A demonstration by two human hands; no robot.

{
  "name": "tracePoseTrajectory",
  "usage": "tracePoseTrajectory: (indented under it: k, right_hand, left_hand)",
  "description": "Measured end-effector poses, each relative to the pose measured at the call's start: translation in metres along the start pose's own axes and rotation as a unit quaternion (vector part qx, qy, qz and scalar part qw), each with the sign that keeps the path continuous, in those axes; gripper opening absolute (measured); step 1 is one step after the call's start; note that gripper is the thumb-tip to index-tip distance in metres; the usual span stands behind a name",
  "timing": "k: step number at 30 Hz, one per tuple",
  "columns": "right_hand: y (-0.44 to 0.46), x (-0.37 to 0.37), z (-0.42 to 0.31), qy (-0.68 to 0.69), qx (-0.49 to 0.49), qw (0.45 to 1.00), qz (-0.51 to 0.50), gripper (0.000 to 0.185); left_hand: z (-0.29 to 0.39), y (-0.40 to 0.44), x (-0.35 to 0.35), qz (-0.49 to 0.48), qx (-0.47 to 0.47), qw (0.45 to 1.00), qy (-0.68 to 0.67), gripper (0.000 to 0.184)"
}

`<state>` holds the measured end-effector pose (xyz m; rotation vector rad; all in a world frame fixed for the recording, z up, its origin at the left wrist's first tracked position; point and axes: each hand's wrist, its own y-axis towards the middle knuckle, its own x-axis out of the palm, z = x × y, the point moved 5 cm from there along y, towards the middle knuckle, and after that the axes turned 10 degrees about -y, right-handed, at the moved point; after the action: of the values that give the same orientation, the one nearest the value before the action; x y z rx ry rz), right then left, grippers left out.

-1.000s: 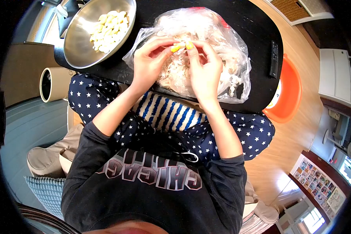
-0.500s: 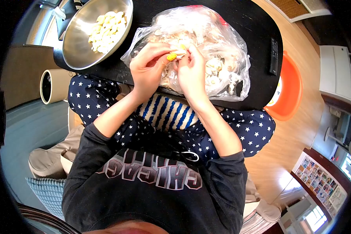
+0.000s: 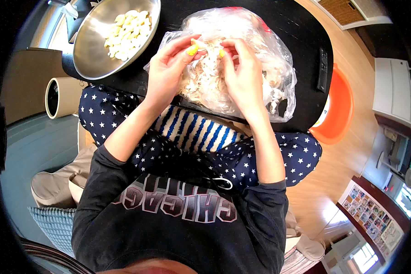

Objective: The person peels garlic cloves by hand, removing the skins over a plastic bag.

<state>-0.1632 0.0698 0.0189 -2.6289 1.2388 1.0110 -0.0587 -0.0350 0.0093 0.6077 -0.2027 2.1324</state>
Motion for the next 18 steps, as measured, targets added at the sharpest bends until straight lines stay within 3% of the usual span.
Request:
tracePoseTrajectory:
  k: [5,7,14,18]
  right_hand:
    - [-0.004,-0.008,-0.021,0.065,-0.090,0.994,0.026,0.018]
    - [-0.005,-0.009,-0.027,0.075,-0.097,0.992,0.025,0.017]
    - [-0.005,-0.009,-0.026,0.101,-0.107,0.989,0.019,0.015]
    - [-0.006,-0.010,-0.028,0.110,-0.107,0.988,0.030,0.015]
  left_hand:
    - [-0.001,0.002,-0.001,-0.004,-0.023,0.999,-0.028,0.030]
    - [-0.009,0.001,-0.003,-0.002,-0.077,0.995,-0.063,0.032]
    - [-0.012,0.000,-0.004,-0.009,-0.071,0.994,-0.088,0.031]
    - [-0.004,-0.002,0.002,-0.036,-0.064,0.997,-0.020,0.028]
